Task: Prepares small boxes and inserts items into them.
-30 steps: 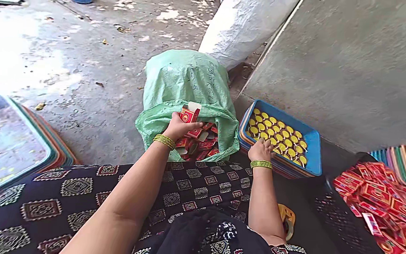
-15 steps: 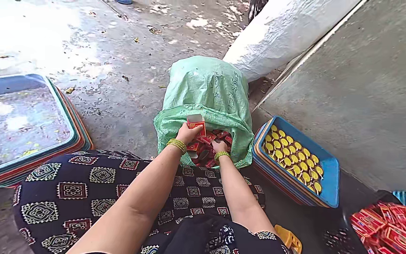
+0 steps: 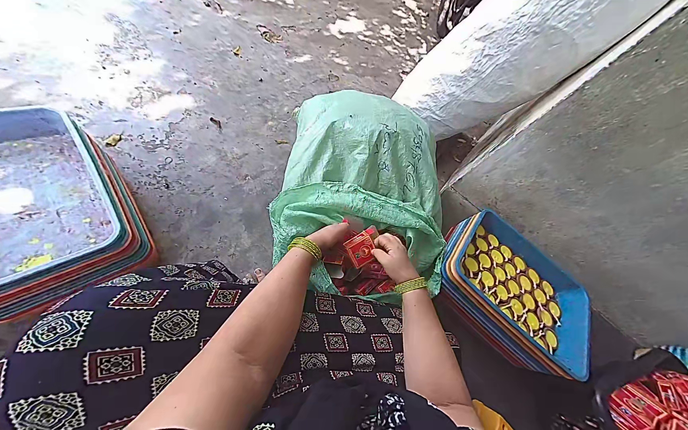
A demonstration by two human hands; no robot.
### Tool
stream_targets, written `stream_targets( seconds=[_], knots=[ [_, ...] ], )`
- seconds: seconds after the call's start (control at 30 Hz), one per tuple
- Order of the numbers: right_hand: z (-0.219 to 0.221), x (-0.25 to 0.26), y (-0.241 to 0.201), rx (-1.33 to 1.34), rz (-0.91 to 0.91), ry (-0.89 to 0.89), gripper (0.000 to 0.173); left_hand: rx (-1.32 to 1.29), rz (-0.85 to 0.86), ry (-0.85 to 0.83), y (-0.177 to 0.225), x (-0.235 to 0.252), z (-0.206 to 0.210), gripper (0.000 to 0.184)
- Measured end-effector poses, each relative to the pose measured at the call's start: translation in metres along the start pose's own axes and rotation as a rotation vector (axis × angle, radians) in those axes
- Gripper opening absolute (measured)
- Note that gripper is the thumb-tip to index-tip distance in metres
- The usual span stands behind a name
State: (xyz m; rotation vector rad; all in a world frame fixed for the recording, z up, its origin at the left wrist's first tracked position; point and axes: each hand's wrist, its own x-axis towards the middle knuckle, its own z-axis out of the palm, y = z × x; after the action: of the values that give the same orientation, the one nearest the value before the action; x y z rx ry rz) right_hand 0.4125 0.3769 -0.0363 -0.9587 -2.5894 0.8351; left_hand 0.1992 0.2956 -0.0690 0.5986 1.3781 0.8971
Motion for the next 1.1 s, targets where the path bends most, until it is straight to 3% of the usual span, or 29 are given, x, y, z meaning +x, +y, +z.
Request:
stream_targets(
  seconds=[0.1, 0.2, 0.27, 0.3, 0.4, 0.47, 0.53, 0.63, 0.73, 0.8, 0.87, 0.97, 1.1],
  knots=[
    [0.019, 0.006, -0.008, 0.005, -0.091, -0.010, 0.020, 0.099, -0.006, -0.158, -0.001, -0.014, 0.005, 0.076],
    [0.030, 0.010, -0.008, 0.272, -0.012, 0.124, 0.026, 0.233, 0.018, -0.037, -0.011, -0.005, -0.001, 0.086],
    [0.037, 0.013, -0.003, 0.200, 0.126, 0.155, 0.029, 0.302, 0.006, 0.096, -0.014, -0.002, -0.007, 0.087],
    [0.039, 0.013, 0.000, 0.067, 0.181, 0.056, 0.029, 0.318, 0.001, 0.150, -0.014, -0.001, -0.010, 0.088],
    [0.053, 0.012, 0.012, -0.365, 0.324, -0.490, 0.048, 0.340, -0.002, 0.238, -0.011, 0.000, -0.011, 0.092],
    [0.063, 0.008, 0.021, -0.403, 0.432, -0.634, 0.057, 0.328, 0.034, 0.258, -0.013, 0.001, -0.006, 0.090],
    [0.061, 0.009, 0.021, -0.337, 0.547, -0.582, 0.074, 0.328, 0.070, 0.250, -0.012, -0.002, -0.003, 0.090],
    [0.053, 0.011, 0.019, -0.365, 0.624, -0.410, 0.069, 0.285, 0.095, 0.232, -0.008, -0.009, -0.003, 0.087],
    [0.056, 0.008, 0.022, -0.416, 0.723, -0.368, 0.100, 0.210, 0.076, 0.214, -0.008, -0.008, -0.005, 0.088],
    [0.062, 0.005, 0.020, -0.378, 0.770, -0.368, 0.109, 0.193, 0.082, 0.203, -0.006, -0.010, -0.004, 0.087],
    [0.068, 0.004, 0.016, -0.343, 0.793, -0.344, 0.102, 0.175, 0.097, 0.187, -0.002, -0.014, -0.001, 0.085],
    [0.064, 0.005, 0.013, -0.309, 0.779, -0.303, 0.076, 0.160, 0.129, 0.185, 0.000, -0.015, 0.000, 0.084],
    [0.021, 0.001, 0.012, -0.190, 0.538, -0.145, 0.029, 0.234, 0.168, 0.240, 0.003, -0.016, -0.006, 0.086]
  ],
)
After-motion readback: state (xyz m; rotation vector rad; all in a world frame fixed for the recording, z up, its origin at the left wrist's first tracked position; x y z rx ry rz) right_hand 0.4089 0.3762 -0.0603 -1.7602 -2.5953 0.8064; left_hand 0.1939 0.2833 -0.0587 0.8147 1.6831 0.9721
